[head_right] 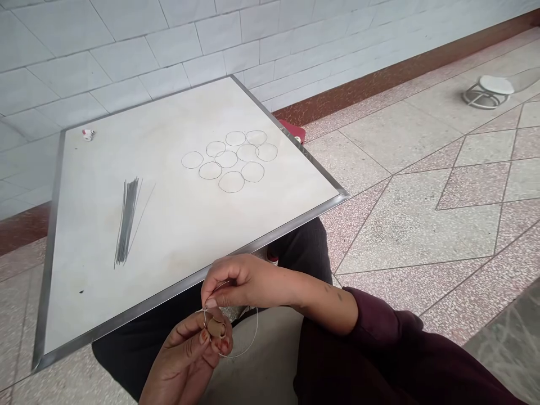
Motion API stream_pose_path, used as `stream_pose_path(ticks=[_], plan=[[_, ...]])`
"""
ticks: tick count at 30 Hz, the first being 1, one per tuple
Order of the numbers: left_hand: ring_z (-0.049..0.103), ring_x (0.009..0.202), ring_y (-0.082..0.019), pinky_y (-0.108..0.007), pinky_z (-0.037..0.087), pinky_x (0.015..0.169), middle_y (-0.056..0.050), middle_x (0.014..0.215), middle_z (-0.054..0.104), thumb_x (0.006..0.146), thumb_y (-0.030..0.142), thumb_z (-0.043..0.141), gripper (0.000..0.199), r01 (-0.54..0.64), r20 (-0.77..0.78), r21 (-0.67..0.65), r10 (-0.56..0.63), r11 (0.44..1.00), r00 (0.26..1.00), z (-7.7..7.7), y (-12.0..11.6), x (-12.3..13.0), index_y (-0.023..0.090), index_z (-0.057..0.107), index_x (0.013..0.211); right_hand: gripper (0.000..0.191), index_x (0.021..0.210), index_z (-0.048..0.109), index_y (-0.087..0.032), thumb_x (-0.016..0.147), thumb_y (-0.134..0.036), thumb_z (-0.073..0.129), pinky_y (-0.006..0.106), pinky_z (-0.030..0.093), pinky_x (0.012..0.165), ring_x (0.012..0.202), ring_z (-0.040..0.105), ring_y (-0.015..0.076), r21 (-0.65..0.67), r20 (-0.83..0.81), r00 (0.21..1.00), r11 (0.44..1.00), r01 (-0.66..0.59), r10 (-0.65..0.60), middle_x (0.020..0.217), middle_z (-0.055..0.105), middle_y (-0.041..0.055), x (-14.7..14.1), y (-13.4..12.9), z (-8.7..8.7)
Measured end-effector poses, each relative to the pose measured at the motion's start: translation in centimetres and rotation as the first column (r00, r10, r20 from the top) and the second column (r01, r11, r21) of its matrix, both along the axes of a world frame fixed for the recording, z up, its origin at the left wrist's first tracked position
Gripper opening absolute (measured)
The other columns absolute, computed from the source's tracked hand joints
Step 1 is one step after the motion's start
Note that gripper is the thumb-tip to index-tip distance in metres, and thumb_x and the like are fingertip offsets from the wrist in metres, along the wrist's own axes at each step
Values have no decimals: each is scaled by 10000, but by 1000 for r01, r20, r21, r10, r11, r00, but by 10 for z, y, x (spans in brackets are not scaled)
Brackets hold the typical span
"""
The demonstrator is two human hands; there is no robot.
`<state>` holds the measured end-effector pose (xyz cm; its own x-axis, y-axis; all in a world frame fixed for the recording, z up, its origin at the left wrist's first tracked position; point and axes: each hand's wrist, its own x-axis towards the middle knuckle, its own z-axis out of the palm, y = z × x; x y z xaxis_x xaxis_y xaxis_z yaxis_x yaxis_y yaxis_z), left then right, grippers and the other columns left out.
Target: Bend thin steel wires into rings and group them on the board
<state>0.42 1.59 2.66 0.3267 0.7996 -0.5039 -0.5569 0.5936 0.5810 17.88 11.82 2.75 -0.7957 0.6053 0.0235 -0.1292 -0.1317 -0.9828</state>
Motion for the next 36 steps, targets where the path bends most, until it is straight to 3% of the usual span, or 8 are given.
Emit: stream_pose_path(ticks=[11, 17, 24, 30, 33, 36], plan=[[571, 686, -157, -280, 441, 680, -43, 694, 658, 762, 279, 807, 86, 25, 7, -45, -24, 999, 1000, 2, 2, 1, 193, 809, 761, 74, 879, 716, -168, 908, -229, 686, 208, 471, 675, 750, 575, 99, 153, 28, 999, 988, 14, -19, 778, 634, -7, 1, 1, -1], [598, 765, -151, -248, 472, 762, -39, 733, 696, 733, 302, 834, 118, -14, -20, 3, 14, 1000, 1000, 2, 4, 5, 194, 818, 779, 78, 900, 718, -172, 912, -242, 686, 228, 493, 707, 733, 590, 99, 104, 16, 1000, 994, -15, 14, 762, 640, -13, 2, 1, -3], [615, 640, -114, -226, 487, 626, -25, 788, 682, 755, 290, 814, 111, -37, 68, -14, 38, 999, 997, -2, 2, 5, 180, 808, 771, 140, 914, 680, -168, 905, -307, 693, 208, 472, 642, 701, 572, 91, 81, 31, 999, 996, 41, -44, 784, 611, -13, 0, -1, -4], [586, 580, -88, -224, 470, 568, -33, 868, 668, 810, 302, 758, 128, 20, 122, 64, -27, 998, 992, -9, -3, 0, 182, 797, 789, 211, 833, 670, -167, 928, -355, 661, 235, 486, 702, 762, 589, 115, 116, 8, 1000, 993, 25, -26, 755, 610, -3, -1, 1, 0], [554, 553, -87, -250, 467, 560, -26, 862, 637, 815, 306, 750, 127, 17, 98, 120, -29, 993, 995, -10, -5, -3, 198, 793, 763, 197, 831, 662, -156, 925, -328, 669, 215, 465, 666, 705, 550, 94, 86, 7, 999, 995, 41, -41, 710, 591, -19, 0, 1, 1], [540, 589, -106, -273, 468, 582, -34, 850, 605, 820, 321, 745, 176, -3, 41, 146, -3, 989, 999, -8, -3, -7, 197, 780, 700, 219, 843, 647, -150, 895, -355, 703, 181, 419, 552, 582, 480, 59, -31, 25, 997, 997, 72, -71, 678, 525, -49, 0, 0, -1]])
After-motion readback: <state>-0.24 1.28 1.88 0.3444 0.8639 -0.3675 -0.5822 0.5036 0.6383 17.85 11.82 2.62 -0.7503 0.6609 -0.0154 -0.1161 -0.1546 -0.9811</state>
